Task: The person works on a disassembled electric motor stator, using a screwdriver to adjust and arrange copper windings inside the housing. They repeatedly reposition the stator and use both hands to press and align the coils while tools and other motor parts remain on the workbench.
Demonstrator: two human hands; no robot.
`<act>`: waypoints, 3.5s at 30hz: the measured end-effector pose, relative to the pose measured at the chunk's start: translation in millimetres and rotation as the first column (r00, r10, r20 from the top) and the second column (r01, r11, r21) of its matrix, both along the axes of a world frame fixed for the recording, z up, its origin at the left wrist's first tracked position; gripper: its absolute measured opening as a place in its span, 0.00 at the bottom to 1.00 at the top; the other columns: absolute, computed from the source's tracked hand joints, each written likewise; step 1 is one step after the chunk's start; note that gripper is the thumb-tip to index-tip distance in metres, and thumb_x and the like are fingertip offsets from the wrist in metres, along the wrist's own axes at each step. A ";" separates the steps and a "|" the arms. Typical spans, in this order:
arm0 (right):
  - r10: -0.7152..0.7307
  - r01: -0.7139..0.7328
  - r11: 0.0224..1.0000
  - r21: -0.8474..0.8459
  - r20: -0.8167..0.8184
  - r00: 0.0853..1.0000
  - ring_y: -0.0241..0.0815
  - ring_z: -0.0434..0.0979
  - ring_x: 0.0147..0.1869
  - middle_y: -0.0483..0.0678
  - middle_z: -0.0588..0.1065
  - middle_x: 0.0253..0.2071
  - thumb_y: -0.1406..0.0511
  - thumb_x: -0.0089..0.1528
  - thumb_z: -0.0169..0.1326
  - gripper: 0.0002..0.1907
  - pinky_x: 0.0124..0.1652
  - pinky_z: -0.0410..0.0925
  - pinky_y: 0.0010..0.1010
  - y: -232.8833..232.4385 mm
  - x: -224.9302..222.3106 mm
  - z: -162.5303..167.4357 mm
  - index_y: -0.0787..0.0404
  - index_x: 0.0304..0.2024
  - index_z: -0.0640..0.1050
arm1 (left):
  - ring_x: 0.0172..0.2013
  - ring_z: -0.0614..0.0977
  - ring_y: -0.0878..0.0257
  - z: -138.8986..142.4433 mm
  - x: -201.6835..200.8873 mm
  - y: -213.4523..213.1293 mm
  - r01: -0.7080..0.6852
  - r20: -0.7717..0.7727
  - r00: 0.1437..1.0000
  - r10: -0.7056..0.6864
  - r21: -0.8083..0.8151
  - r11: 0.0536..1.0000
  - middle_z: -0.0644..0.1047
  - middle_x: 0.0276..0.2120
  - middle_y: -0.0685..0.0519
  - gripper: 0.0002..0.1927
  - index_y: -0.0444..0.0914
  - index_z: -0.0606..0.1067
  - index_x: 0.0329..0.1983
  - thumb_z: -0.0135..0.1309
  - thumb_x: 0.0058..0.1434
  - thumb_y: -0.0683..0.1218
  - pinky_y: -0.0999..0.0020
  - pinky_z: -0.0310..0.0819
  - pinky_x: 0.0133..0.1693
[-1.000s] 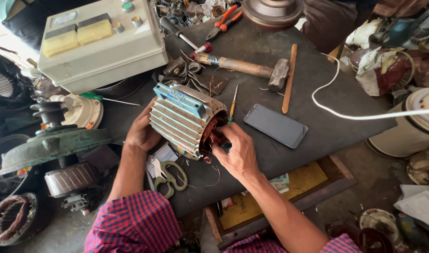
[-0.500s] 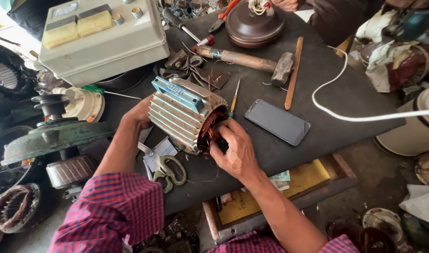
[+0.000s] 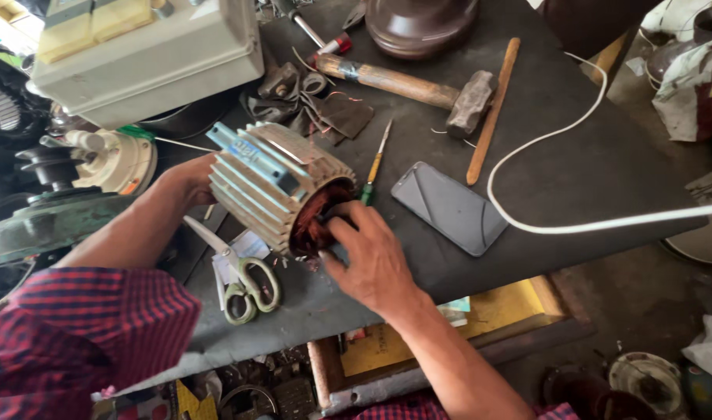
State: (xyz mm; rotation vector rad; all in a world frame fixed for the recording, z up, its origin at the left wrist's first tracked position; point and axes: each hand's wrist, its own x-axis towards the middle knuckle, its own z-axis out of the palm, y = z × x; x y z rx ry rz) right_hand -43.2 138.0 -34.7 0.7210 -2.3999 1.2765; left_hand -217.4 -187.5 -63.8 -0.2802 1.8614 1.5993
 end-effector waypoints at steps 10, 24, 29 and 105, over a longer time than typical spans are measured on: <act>0.002 -0.001 0.999 -0.037 0.017 1.000 0.57 0.75 0.52 0.56 0.73 0.49 0.69 0.54 0.66 0.15 0.51 0.71 0.44 2.8 -2.0 -5.5 0.65 0.43 0.78 | 0.36 0.86 0.57 -8.8 0.4 -0.2 -0.014 0.046 0.999 0.013 0.027 1.000 0.83 0.41 0.45 0.17 0.36 0.78 0.52 0.56 0.65 0.49 0.57 0.84 0.38; -0.059 0.058 0.998 0.022 0.060 0.996 0.54 0.76 0.51 0.52 0.75 0.48 0.67 0.51 0.69 0.17 0.47 0.72 0.42 -3.8 -3.5 -4.7 0.64 0.40 0.80 | 0.39 0.86 0.57 -11.1 -1.2 -2.1 0.030 0.041 0.999 -0.030 -0.009 1.000 0.82 0.44 0.44 0.19 0.36 0.77 0.55 0.56 0.63 0.48 0.56 0.84 0.41; -0.094 0.092 0.995 0.039 0.047 0.994 0.51 0.77 0.48 0.50 0.74 0.44 0.67 0.52 0.69 0.15 0.44 0.73 0.41 -7.6 -5.6 -6.7 0.64 0.39 0.81 | 0.39 0.85 0.56 -16.7 -2.7 -5.6 -0.031 0.051 0.998 0.033 -0.044 0.999 0.82 0.43 0.44 0.18 0.36 0.77 0.54 0.55 0.64 0.48 0.56 0.83 0.41; 0.010 0.006 0.993 0.120 -0.134 0.991 0.57 0.74 0.52 0.52 0.74 0.48 0.63 0.49 0.69 0.23 0.51 0.69 0.44 -3.9 -0.7 -5.0 0.65 0.43 0.78 | 0.34 0.82 0.70 9.1 66.6 27.0 -0.080 -0.644 0.710 0.284 0.327 0.942 0.83 0.36 0.56 0.06 0.36 0.82 0.43 0.59 0.64 0.37 0.74 0.77 0.38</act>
